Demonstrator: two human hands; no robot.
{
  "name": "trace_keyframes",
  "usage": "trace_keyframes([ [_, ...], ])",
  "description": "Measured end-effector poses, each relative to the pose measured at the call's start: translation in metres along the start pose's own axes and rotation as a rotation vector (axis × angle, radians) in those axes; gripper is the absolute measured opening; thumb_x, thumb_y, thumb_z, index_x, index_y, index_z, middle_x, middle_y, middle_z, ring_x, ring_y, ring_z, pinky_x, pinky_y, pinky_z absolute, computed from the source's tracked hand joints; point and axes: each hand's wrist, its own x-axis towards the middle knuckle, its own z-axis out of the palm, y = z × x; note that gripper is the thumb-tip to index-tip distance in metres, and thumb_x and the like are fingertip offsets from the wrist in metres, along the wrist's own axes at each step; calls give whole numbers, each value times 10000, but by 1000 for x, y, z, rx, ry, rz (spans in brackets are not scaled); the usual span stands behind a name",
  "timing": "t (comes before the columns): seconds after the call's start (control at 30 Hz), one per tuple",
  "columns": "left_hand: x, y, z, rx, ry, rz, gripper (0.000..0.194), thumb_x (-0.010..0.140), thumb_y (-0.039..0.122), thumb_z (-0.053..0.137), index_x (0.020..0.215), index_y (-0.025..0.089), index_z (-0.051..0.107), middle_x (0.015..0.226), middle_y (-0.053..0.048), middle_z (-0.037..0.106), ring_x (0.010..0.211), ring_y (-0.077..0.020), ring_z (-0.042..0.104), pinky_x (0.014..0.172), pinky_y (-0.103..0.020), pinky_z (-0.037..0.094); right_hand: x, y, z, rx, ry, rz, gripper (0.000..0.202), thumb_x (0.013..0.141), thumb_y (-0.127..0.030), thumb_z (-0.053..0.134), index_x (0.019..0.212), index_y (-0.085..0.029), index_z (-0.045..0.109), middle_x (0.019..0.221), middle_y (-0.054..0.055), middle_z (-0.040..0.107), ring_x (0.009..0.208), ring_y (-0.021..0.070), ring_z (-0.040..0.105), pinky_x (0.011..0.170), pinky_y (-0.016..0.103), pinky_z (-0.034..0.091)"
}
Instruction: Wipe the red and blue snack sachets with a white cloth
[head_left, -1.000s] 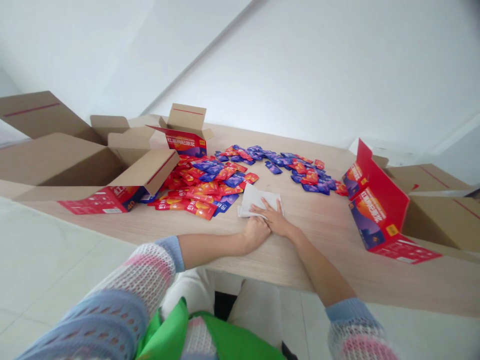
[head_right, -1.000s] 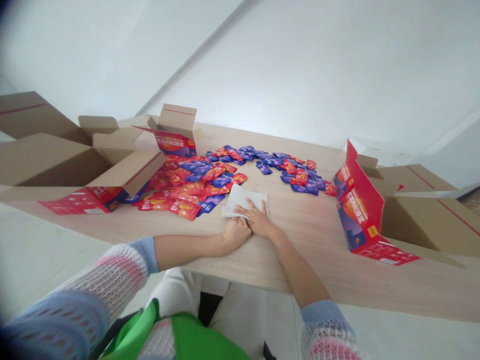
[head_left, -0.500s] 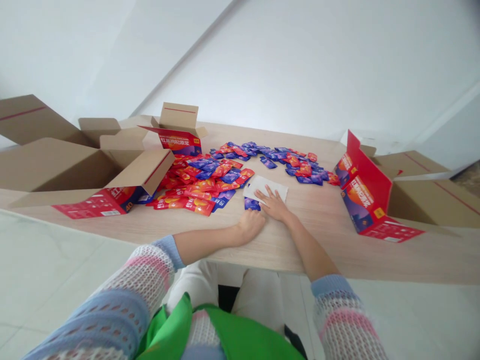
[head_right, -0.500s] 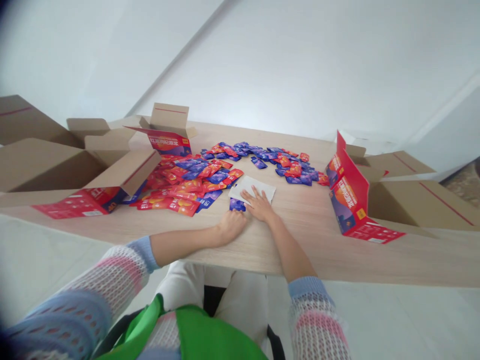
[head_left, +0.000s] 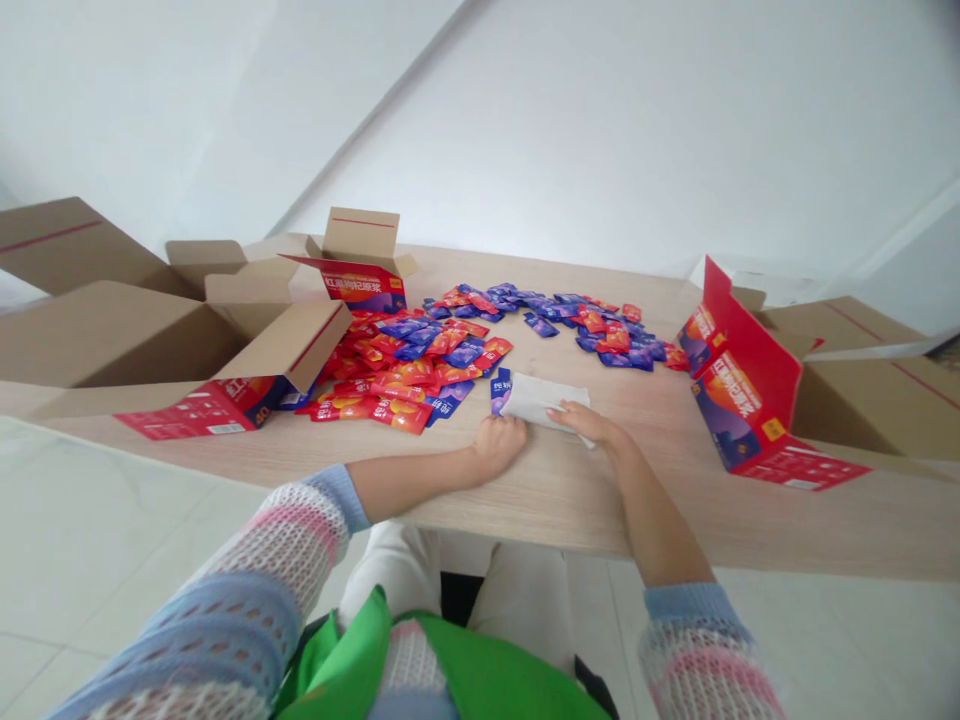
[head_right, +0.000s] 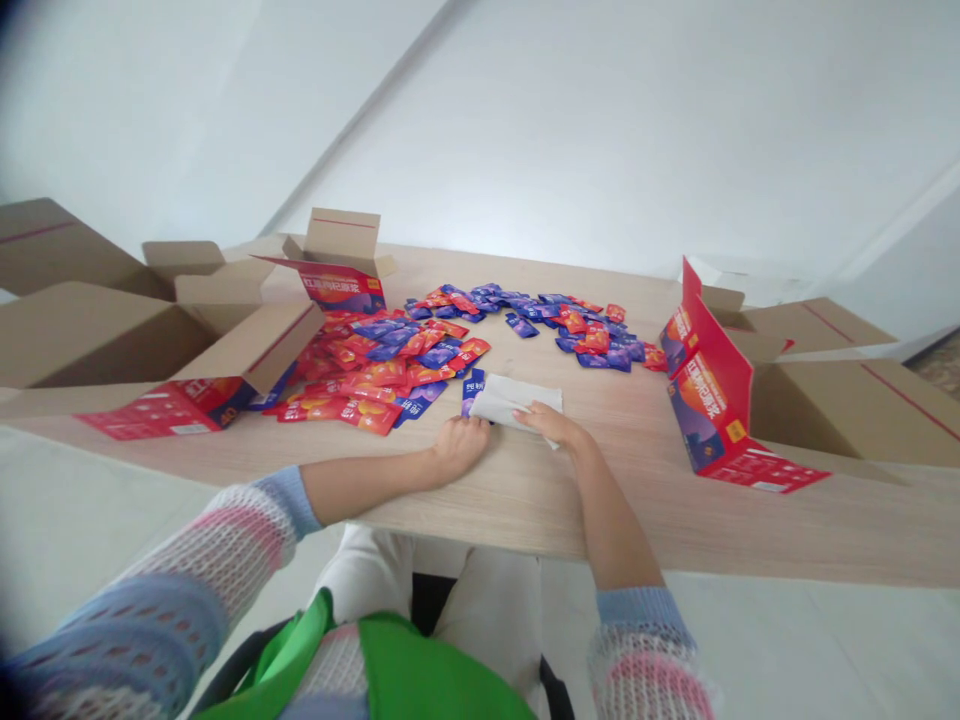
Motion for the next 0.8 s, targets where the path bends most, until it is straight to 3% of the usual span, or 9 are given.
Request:
trace_keyframes([
  [0.1, 8, -11, -8, -18, 91, -34, 247, 884, 100, 402, 997, 105, 621, 933, -142, 648, 868, -248, 637, 755, -368, 467, 5, 3, -1, -131, 145, 135, 525, 947, -500, 333, 1112, -126, 663, 1051, 124, 691, 1027, 264, 616, 895, 345, 445],
  [0.2, 14, -20, -14, -71, 225, -110, 252, 862, 172, 449, 1078, 130, 573, 1052, -134, 610, 955, -247, 602, 818, -362, 441, 9, 5, -2, -311, 328, 298, 505, 963, -468, 303, 1198, -136, 603, 1122, 158, 658, 1097, 265, 584, 921, 344, 415],
  [0.27, 15, -21, -14, -111, 269, -164, 364, 864, 252, 461, 1202, 124, 501, 1200, -157, 547, 1007, -250, 579, 829, -350, 433, 10, 8, -4, -375, 370, 374, 525, 968, -469, 272, 1223, -124, 576, 1144, 178, 643, 1113, 271, 576, 939, 357, 400],
  [0.47, 10, -8, -5, -143, 123, -155, 825, 784, 598, 538, 1381, 80, 303, 1189, -229, 543, 1103, -347, 531, 842, -391, 429, 13, 17, -4, -426, 391, 375, 613, 965, -486, 177, 1313, -108, 511, 1276, 202, 562, 1179, 328, 526, 989, 420, 354],
  [0.53, 12, -3, -5, -122, 84, -170, 766, 797, 581, 535, 1345, 80, 347, 1121, -236, 574, 1037, -350, 570, 808, -394, 443, 14, 18, -2, -435, 387, 332, 627, 962, -485, 150, 1348, -119, 483, 1323, 204, 523, 1191, 340, 514, 1009, 446, 329],
  [0.63, 16, 0, -8, -120, 56, -182, 491, 886, 439, 448, 1218, 78, 457, 985, -214, 624, 910, -324, 624, 761, -379, 461, 14, 19, 0, -440, 387, 289, 635, 961, -486, 135, 1368, -130, 467, 1351, 200, 497, 1208, 345, 498, 1024, 461, 310],
  [0.73, 18, -7, -12, -213, 69, -191, 356, 916, 270, 380, 1214, 89, 450, 920, -188, 651, 852, -293, 649, 759, -368, 470, 14, 19, 0, -395, 392, 304, 633, 960, -495, 146, 1340, -133, 500, 1321, 188, 529, 1199, 339, 505, 1011, 452, 333],
  [0.8, 19, -18, -12, -347, 112, -241, 378, 891, 183, 399, 1260, 98, 402, 897, -167, 664, 825, -268, 660, 767, -360, 477, 14, 15, 1, -309, 397, 312, 634, 962, -499, 133, 1319, -145, 521, 1241, 165, 596, 1163, 319, 538, 973, 421, 381],
])
